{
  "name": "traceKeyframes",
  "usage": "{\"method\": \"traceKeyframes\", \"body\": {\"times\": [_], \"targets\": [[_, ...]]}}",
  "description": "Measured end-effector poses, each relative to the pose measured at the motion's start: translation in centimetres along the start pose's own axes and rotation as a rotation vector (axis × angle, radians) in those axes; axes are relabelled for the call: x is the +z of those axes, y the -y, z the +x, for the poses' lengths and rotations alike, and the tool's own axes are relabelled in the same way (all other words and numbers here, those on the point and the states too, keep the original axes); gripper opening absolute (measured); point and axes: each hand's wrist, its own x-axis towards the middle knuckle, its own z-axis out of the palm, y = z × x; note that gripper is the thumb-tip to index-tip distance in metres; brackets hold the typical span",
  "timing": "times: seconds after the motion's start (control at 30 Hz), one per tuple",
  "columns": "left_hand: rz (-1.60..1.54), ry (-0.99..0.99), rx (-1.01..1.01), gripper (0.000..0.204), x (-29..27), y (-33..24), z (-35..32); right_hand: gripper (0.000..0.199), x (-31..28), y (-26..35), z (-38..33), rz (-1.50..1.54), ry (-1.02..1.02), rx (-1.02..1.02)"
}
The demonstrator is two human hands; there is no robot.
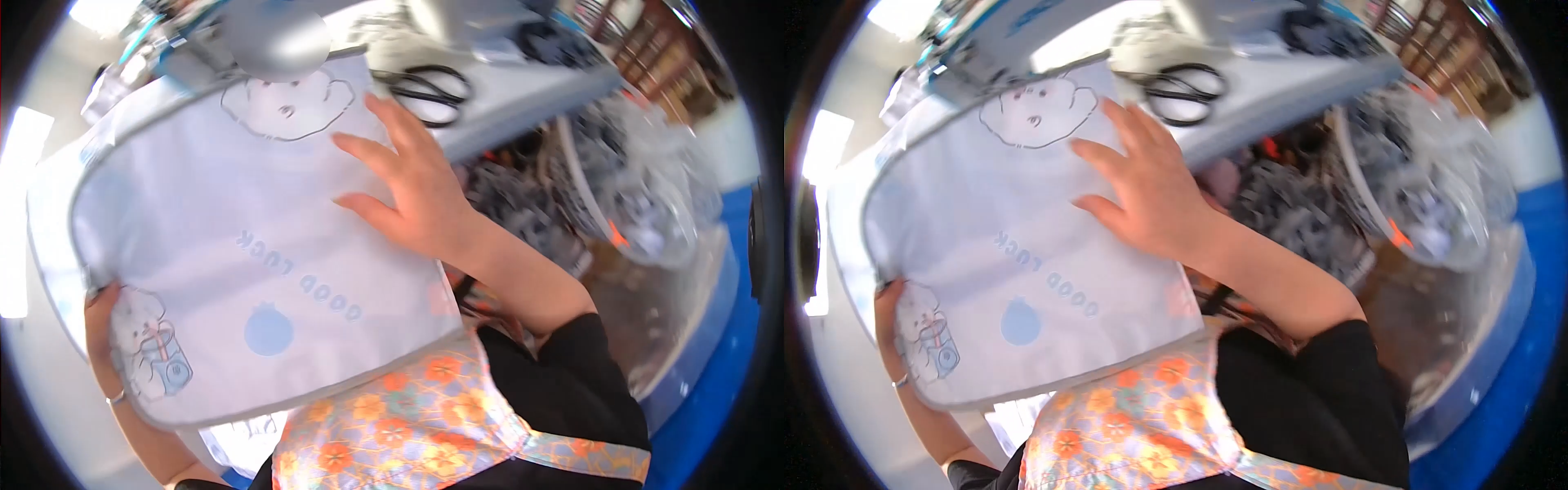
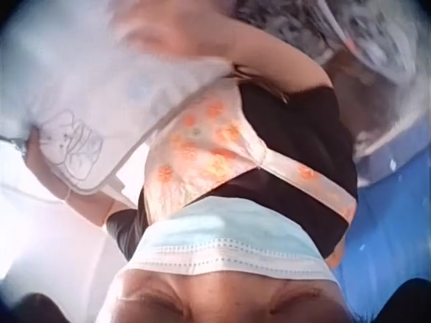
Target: The person is sewing plastic fabric covers using an industrial sewing machine and trimming with scissors.
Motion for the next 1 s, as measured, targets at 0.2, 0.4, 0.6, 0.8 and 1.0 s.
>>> {"method": "traceKeyframes", "body": {"times": [0.2, 0.4, 0.6, 0.8, 1.0], "targets": [[1.427, -0.324, 0.446, 0.047, 5.0, -3.5, -0.5, 0.047, 9.1, 2.5, -0.7, 0.225, 0.336, -0.069], [0.796, 0.135, 1.036, 0.030, 25.5, -7.3, 3.8, 0.034, 9.8, 2.1, -0.1, 0.333, 0.312, -0.123], [0.582, 0.093, 1.002, 0.035, 31.7, -6.2, 5.2, 0.034, 6.8, -1.1, 1.5, 0.277, 0.377, -0.150], [0.545, -0.030, 0.914, 0.037, 33.6, -6.3, 4.8, 0.032, 7.1, -2.0, 2.5, 0.154, 0.391, -0.212], [0.521, -0.106, 0.957, 0.044, 33.8, -5.7, 5.0, 0.031, 7.1, -1.7, 3.3, 0.185, 0.415, -0.215]]}}
